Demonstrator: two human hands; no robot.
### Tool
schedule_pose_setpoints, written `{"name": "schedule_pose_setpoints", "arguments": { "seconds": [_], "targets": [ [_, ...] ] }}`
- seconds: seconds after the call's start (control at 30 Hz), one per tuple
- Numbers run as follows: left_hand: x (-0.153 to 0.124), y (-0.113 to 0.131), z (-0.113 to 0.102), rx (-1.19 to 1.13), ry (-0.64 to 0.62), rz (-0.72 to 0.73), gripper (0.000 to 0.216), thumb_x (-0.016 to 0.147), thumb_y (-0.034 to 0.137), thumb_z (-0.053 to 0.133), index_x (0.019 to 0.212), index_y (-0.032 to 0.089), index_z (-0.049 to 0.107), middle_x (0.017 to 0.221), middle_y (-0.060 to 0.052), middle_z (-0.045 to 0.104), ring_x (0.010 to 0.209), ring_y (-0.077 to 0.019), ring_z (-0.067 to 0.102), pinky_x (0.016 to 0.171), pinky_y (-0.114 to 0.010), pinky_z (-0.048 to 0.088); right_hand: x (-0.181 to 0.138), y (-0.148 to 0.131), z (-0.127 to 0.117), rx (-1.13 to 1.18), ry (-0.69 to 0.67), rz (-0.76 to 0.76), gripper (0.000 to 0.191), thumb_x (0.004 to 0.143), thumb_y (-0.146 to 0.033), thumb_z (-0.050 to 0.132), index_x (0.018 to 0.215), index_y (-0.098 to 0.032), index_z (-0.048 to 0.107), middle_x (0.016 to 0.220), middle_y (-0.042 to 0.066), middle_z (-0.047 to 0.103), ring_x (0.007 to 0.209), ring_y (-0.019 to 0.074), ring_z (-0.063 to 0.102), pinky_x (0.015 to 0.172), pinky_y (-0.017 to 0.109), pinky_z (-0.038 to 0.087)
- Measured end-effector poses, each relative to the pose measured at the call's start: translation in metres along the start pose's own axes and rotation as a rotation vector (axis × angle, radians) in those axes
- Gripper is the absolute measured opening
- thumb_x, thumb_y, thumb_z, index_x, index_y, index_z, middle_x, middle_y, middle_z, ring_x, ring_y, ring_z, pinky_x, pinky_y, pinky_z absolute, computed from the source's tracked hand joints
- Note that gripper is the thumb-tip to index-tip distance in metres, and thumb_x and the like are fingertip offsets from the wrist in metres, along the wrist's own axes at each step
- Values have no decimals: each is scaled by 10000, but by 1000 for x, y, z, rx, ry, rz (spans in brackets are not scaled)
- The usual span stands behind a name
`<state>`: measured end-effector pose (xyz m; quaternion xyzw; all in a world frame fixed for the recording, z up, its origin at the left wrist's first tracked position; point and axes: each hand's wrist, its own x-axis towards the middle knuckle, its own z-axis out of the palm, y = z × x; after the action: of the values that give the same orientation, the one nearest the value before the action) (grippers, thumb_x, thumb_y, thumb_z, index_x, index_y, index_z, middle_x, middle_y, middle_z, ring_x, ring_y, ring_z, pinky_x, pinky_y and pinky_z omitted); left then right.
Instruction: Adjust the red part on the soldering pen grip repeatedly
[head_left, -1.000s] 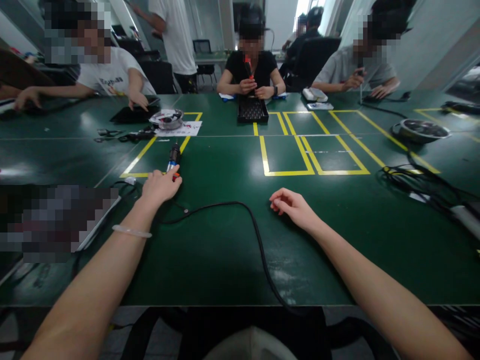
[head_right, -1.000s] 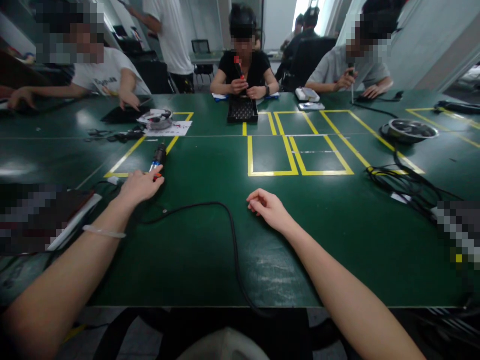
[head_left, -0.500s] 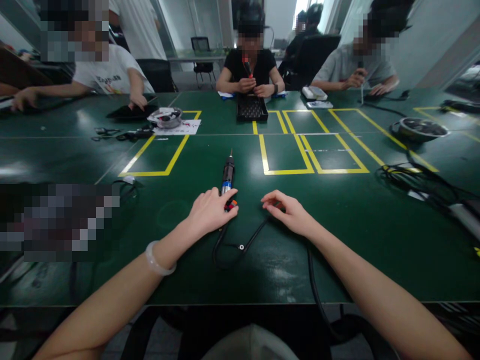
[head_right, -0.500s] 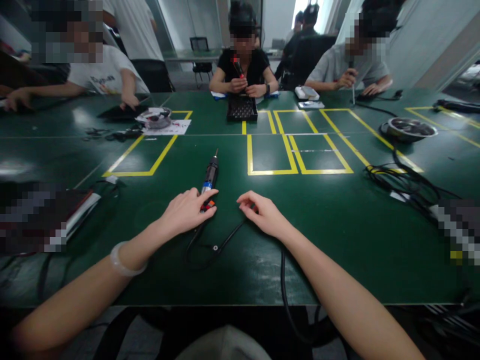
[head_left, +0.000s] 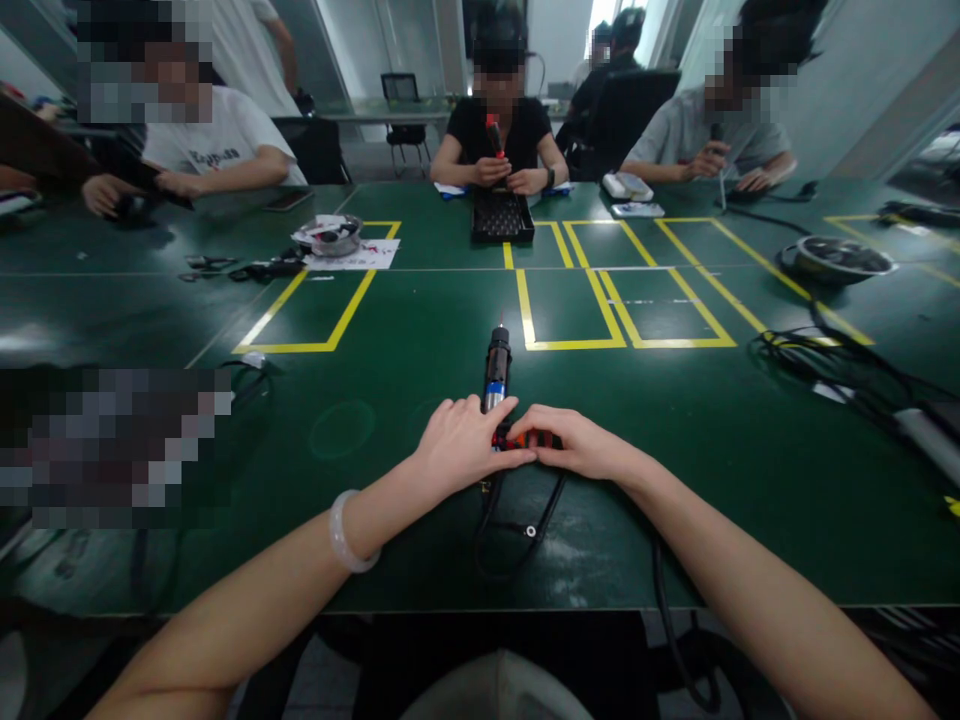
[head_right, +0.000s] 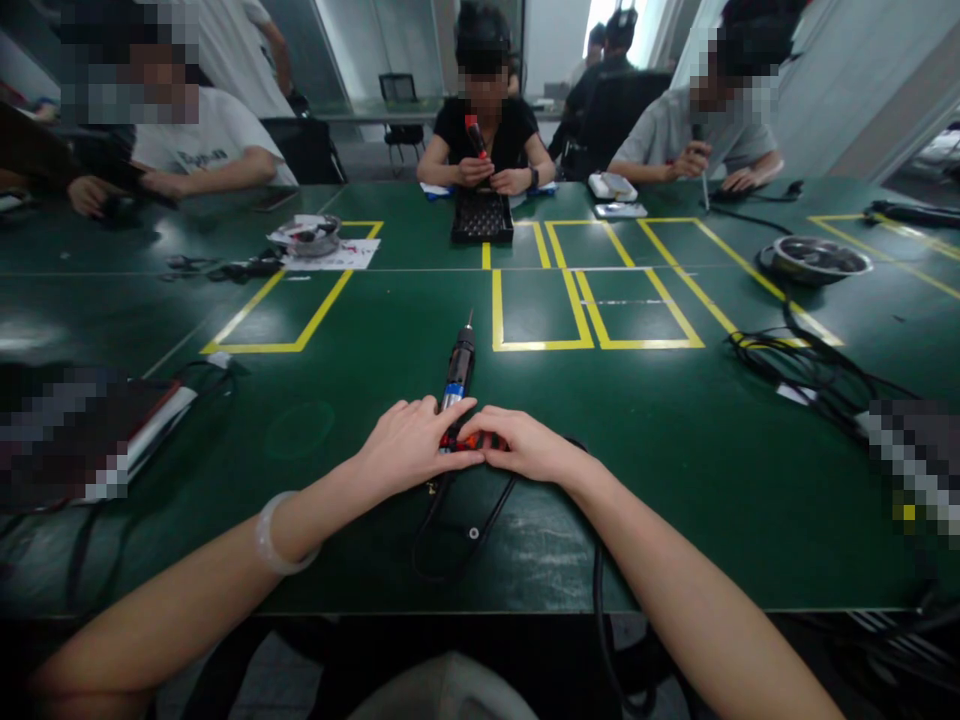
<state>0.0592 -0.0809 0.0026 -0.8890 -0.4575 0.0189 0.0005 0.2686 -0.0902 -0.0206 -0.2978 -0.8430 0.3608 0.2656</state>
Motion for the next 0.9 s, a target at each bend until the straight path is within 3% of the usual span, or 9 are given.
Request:
{"name": "schedule_pose_setpoints", "arguments": {
  "seconds": [0.2,0.47,0.7,0.9],
  "targets": [
    [-2,-10,0,-54,-36,45,844,810,822,347,1491,323,370,1049,-120,603,931,-296,622,823,-401,435,3,-5,6,112,63,146,81,897,-198,591,968,-166,613,827,17,614,687,123,568,645,246,464],
    [-6,-14,2,-101,-45,34,815,806,801,409,1497,375,340,1056,-95,580,914,-290,617,789,-380,447,3,-1,9,599,79,468,278,890,-431,594,857,-163,530,613,-24,618,464,83,547,389,170,396],
    [-7,-13,2,-104,-41,31,794,824,781,409,1498,366,342,1078,-97,574,928,-283,617,807,-378,449,3,-2,8,683,80,534,331,867,-479,613,819,-165,518,612,-19,647,436,77,563,340,148,388],
    [-7,-13,1,-104,-50,26,780,836,766,410,1502,367,333,1082,-98,570,927,-283,619,805,-378,450,3,-2,9,715,79,500,327,876,-471,616,844,-163,511,645,-5,661,466,80,579,354,143,408]
  ]
}}
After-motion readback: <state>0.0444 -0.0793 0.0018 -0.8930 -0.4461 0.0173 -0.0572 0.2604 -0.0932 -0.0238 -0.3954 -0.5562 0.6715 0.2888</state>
